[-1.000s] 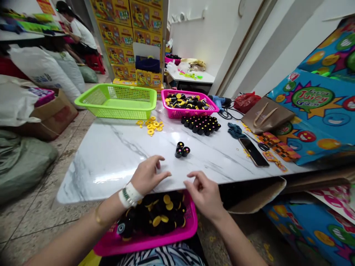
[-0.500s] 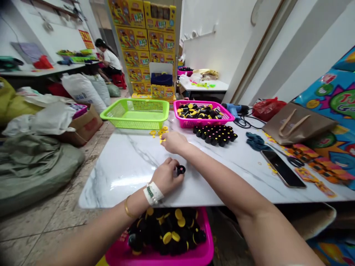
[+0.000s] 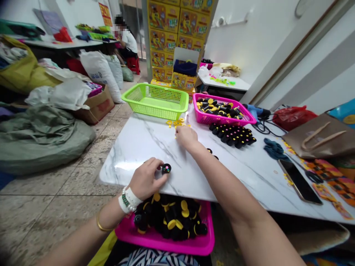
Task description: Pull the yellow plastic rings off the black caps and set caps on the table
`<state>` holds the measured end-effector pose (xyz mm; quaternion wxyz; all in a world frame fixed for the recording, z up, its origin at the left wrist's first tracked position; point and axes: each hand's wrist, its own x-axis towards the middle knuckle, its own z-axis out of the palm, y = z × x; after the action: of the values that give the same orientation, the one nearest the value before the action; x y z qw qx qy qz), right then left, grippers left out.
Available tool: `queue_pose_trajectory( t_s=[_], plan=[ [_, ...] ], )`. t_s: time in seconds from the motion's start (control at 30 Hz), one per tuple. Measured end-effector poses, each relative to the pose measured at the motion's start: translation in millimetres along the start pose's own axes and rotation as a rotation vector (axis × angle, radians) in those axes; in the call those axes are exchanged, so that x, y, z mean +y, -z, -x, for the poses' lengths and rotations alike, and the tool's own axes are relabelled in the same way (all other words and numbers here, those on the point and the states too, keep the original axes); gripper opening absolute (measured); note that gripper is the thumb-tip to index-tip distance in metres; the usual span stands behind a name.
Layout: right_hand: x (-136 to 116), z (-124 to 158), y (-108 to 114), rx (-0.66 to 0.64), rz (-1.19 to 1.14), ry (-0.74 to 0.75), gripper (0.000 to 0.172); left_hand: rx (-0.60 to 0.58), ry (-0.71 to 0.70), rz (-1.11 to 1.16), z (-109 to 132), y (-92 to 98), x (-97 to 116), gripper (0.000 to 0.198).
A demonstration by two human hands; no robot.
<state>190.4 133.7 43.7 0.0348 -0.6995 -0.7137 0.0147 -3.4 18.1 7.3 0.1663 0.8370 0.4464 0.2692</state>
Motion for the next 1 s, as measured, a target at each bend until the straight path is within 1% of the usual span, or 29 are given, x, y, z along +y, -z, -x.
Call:
queue_pose_trajectory(
  t_s=[0.1,0.2,0.3,0.37,0.4,0.53,0.6,0.7,0.8,0.87,0.9,0.93,1.0],
  plan=[
    [8,-15,-1,-0.017,-0.013,0.069,0.027,0.014,-0.02,-0.051,-2,-6.7,3,0.014],
    [9,-19,-6,-0.042,-0.021,0.077,0.028,0.016,-0.013,-0.071,-2,-8.2,5,0.015],
    [11,-19,-10,-0.014,-0.03,0.046,0.038,0.016,-0.013,-0.033,0,-6.9,4,0.029],
    [14,-19,-9,0.027,-0.026,0.013,0.041,0.017,-0.017,0.0,0,-6.3,2,0.039],
    [15,-19,-8,0.046,-0.018,-0.008,0.039,0.015,-0.018,0.015,1,-6.3,1,0.04],
    [11,-17,-5,0.073,0.02,-0.048,0.028,0.028,-0.003,0.053,2,-8.2,-1,0.03],
    [5,-9,-7,0.069,0.032,-0.041,0.024,0.052,0.002,0.062,2,-9.7,-2,0.028],
    [-4,15,-10,0.056,0.027,-0.018,0.024,0.074,-0.01,0.06,3,-11.6,-3,0.028],
    [-6,44,-12,0.044,-0.003,0.015,0.034,0.081,-0.02,0.053,4,-12.4,-3,0.028],
    [-3,60,-12,0.046,-0.073,0.056,0.044,0.08,-0.03,0.054,4,-12.3,-4,0.028],
    [-1,67,-13,0.058,-0.124,0.084,0.047,0.08,-0.036,0.055,4,-11.9,-4,0.027],
    [1,73,-14,0.081,-0.176,0.107,0.046,0.076,-0.044,0.058,3,-11.4,-4,0.027],
    [3,82,-17,0.138,-0.24,0.11,0.038,0.059,-0.066,0.061,3,-10.1,-4,0.024]
  ],
)
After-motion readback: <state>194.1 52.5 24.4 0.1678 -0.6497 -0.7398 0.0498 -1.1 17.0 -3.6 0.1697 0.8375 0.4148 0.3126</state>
